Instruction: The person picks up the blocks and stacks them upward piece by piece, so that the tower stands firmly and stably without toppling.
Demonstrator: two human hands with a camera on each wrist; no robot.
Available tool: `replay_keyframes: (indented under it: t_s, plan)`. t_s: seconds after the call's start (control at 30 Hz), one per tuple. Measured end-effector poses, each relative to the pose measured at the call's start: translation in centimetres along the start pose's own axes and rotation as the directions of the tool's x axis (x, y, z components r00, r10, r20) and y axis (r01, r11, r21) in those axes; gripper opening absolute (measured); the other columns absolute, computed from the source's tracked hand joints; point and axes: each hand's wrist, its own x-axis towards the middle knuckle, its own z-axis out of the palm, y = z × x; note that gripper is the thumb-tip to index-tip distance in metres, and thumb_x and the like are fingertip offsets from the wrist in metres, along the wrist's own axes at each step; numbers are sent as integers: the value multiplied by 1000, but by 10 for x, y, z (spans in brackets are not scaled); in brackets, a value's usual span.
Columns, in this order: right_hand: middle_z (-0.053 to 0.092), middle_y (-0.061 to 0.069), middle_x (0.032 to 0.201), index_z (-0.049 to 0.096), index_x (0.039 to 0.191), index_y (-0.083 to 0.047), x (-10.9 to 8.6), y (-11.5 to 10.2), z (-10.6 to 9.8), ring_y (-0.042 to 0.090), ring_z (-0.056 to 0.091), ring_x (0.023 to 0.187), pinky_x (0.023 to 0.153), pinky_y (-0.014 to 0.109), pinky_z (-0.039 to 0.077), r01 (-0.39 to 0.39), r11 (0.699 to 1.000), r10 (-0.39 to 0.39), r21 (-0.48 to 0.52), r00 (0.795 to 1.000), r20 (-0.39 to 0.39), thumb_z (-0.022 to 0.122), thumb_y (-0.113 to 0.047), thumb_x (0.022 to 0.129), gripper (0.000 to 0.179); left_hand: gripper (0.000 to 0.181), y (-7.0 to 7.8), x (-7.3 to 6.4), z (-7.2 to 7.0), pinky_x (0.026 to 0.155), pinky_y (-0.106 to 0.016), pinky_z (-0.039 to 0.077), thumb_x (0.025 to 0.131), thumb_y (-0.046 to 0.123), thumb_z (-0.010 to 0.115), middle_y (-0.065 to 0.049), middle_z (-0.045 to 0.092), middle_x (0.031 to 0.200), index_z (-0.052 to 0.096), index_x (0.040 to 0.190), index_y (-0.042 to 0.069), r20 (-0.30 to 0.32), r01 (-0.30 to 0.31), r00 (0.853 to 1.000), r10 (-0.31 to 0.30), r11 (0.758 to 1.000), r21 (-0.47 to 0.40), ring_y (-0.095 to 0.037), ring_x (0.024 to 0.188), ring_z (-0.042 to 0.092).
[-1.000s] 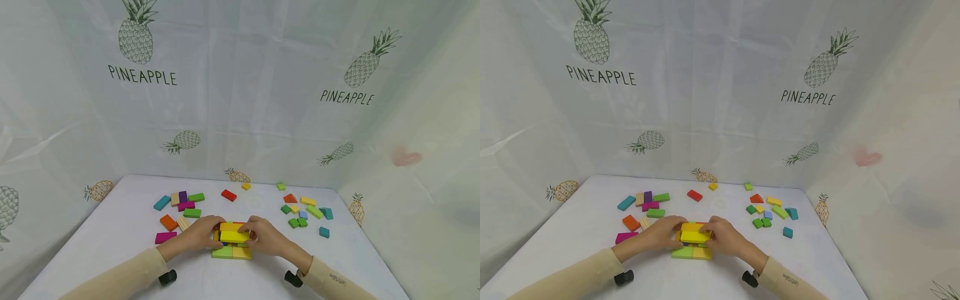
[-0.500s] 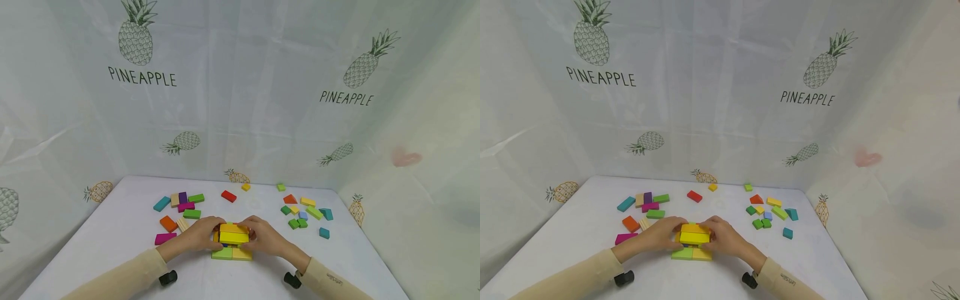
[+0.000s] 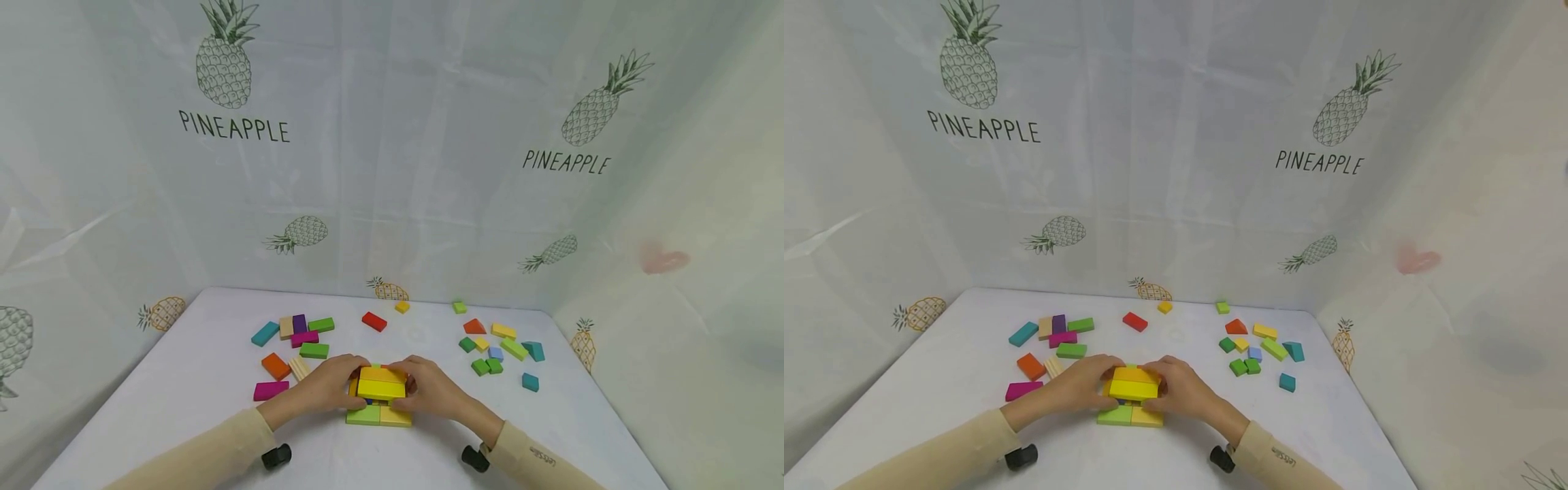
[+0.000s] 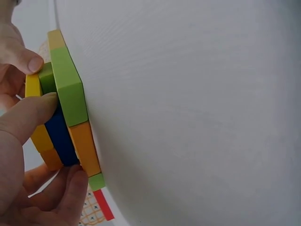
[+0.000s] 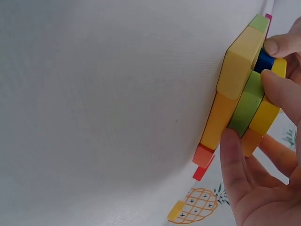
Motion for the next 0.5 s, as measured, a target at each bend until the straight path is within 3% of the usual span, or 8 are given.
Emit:
replay_keyframes:
  t_s: [0.5]
  plan:
    - [68, -4, 125, 65, 143, -15, 2, 2, 2, 10, 59, 92, 80, 19, 55, 7, 1000, -8, -26, 1000, -8, 89, -30, 89, 61, 66, 4, -2, -1, 102, -45, 57, 83, 35, 92, 2, 68, 124, 64, 139, 13, -20, 11, 1000, -11, 1000, -7, -16, 109, 61]
